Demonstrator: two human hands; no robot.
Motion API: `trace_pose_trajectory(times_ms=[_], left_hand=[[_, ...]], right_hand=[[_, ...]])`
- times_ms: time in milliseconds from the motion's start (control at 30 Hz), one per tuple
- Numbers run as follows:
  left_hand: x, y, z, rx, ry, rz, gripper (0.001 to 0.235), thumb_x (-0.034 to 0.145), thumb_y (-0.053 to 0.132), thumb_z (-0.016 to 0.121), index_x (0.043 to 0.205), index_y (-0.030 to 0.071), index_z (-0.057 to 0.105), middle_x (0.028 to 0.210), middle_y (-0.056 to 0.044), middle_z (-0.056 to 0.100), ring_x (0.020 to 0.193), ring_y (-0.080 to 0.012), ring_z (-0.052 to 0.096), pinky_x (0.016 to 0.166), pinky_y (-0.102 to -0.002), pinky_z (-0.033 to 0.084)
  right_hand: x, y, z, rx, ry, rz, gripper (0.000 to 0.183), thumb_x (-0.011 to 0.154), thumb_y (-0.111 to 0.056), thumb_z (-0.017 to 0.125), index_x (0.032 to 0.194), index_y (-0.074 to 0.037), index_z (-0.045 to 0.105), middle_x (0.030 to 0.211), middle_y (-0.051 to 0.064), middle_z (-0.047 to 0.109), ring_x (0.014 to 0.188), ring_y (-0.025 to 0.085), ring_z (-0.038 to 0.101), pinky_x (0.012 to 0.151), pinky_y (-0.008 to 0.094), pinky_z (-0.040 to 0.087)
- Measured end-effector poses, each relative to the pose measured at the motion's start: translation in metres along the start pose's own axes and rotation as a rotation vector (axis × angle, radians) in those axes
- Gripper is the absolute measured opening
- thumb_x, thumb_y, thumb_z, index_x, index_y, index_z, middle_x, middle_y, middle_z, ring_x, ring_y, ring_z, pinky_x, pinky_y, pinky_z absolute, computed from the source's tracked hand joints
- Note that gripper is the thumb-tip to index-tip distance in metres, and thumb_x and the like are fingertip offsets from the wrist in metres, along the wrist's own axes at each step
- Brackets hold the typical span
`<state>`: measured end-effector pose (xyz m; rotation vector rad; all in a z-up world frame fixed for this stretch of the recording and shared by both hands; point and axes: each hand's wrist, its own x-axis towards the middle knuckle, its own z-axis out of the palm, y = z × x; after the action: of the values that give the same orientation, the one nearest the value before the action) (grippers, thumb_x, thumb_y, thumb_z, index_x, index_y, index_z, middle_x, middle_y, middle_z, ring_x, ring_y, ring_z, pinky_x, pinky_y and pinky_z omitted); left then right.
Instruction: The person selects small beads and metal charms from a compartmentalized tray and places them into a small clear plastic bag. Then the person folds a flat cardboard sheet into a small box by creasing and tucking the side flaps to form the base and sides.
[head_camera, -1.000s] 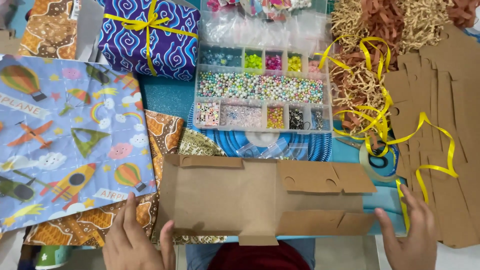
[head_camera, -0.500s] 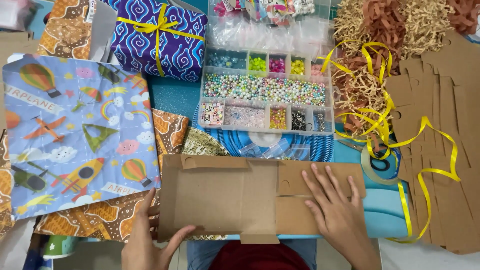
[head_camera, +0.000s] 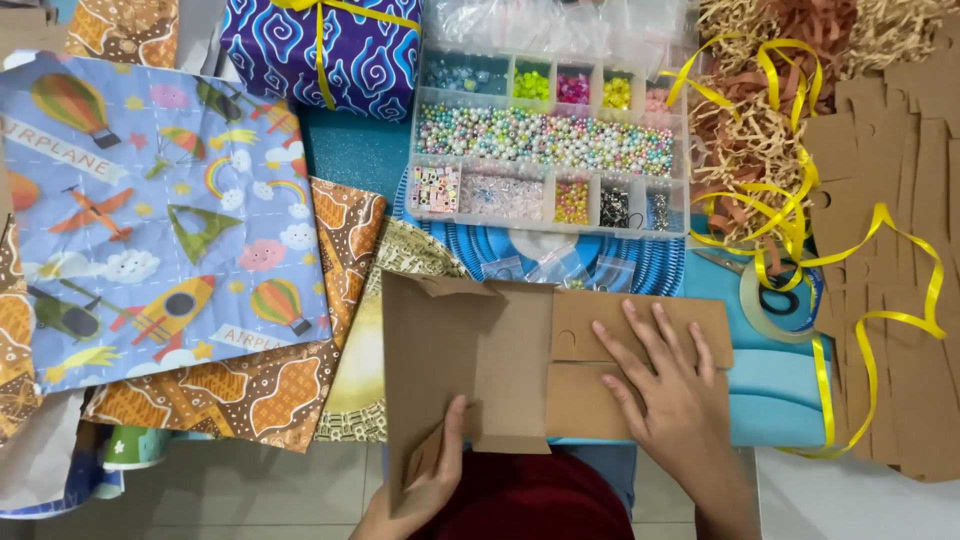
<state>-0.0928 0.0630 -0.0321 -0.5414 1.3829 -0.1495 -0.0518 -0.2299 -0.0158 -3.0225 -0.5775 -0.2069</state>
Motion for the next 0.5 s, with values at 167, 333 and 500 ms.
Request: trace_pose_trajectory(times_ms=[167,333,500], left_hand=[[-0.010,-0.018,0.013,0.079,0.085,0.011,0.050,0.091,0.035,0.075,0.128,0.000,0.076,0.123,-0.008,0.081,0.122,-0.0210,0.072,0.099,-0.027,0.063],[0.007,0.005,-0.003,-0.263,0.081,-0.151,0.047,0.107,0.028,0.052,0.119,-0.004,0.083,0.114,-0.019,0.085,0.112,-0.0418,0.075,0.093,-0.047,0.066],[0.010,0.011,-0.004,-0.443,0.024,-0.462,0.056,0.106,0.032,0.047,0.124,-0.012,0.077,0.117,-0.028,0.080,0.110,-0.0465,0.073,0.094,-0.054,0.062]], right_hand=[[0.015,-0.015,-0.021,0.010,0.153,-0.071,0.043,0.100,-0.036,0.061,0.137,-0.016,0.063,0.157,0.008,0.052,0.147,0.024,0.049,0.121,0.048,0.031],[0.053,-0.041,-0.027,0.153,0.132,-0.154,0.054,0.102,-0.028,0.062,0.150,-0.009,0.046,0.160,0.013,0.044,0.150,0.029,0.043,0.125,0.052,0.028],[0.076,-0.051,-0.014,0.219,0.086,-0.275,0.066,0.102,-0.026,0.063,0.157,-0.002,0.035,0.158,0.012,0.048,0.150,0.027,0.042,0.125,0.049,0.030]])
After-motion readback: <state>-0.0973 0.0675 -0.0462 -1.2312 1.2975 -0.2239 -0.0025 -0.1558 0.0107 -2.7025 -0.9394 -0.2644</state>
